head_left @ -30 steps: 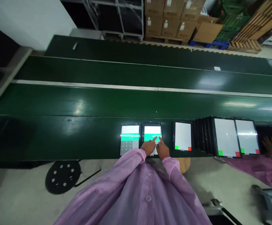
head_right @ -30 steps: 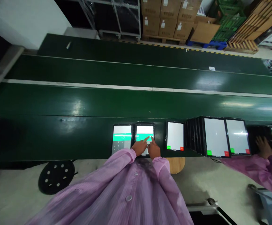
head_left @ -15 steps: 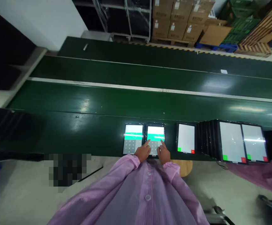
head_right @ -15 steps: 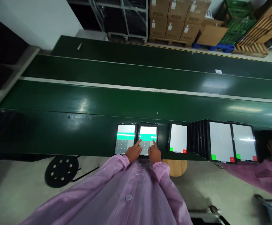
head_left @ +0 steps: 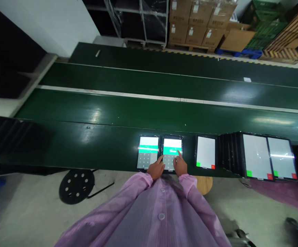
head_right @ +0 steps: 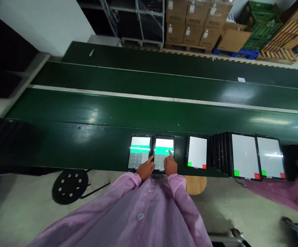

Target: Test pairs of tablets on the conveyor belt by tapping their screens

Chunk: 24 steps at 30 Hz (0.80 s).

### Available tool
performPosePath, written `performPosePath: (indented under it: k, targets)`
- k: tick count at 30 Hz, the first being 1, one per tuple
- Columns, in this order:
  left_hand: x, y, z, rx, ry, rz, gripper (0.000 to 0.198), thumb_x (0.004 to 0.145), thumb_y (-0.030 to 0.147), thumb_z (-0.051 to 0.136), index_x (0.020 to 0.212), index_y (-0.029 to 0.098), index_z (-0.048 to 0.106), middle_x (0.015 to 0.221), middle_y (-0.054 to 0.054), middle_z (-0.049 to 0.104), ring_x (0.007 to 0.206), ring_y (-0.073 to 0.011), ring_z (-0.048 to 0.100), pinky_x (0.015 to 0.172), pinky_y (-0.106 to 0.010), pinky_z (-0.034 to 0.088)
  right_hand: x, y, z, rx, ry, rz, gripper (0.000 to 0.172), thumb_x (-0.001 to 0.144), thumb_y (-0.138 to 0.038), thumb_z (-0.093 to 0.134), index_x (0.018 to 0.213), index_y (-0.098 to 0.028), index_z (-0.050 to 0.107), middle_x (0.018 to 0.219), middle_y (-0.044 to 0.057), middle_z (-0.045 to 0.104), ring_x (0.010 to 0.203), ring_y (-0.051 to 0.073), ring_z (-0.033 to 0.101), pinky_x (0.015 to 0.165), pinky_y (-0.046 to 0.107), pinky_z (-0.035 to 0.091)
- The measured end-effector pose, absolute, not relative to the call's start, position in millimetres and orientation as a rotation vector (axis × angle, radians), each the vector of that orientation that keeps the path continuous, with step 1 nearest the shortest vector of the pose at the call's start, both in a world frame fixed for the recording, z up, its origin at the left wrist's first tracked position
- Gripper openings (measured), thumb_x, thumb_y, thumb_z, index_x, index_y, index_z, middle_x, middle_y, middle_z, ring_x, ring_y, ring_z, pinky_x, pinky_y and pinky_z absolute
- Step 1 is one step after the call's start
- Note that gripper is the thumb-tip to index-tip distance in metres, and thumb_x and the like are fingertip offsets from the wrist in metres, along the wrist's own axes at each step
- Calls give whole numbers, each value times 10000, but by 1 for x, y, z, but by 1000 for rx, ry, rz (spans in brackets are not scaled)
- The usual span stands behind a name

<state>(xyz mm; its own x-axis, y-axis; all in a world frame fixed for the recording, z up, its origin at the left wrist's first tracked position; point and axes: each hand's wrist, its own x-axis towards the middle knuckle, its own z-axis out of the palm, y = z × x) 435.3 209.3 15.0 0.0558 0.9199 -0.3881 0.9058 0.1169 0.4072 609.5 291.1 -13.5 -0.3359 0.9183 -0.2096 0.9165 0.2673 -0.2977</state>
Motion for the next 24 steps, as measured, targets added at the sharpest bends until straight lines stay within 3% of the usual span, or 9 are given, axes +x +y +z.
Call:
performPosePath:
  k: [14,24]
  targets:
    - [433,210,10,1816,1808,12,388,1073,335,318,1052,155,661,1660,-126,354,1050,-220,716,823,-375,596,592,254,-19,-1570,-2645,784,245,1034,-245,453,908,-206,660,1562,83,525,1004,167,730,804,270,548]
    - [439,225,5,1890,1714,-73,380,1054,294,343,1103,141,687,1638,-145,404,1059,-262,716,798,-414,597,606,290,-8,-1851,-2536,546,304,1054,-263,396,882,-193,636,1592,125,480,952,164,733,766,267,545]
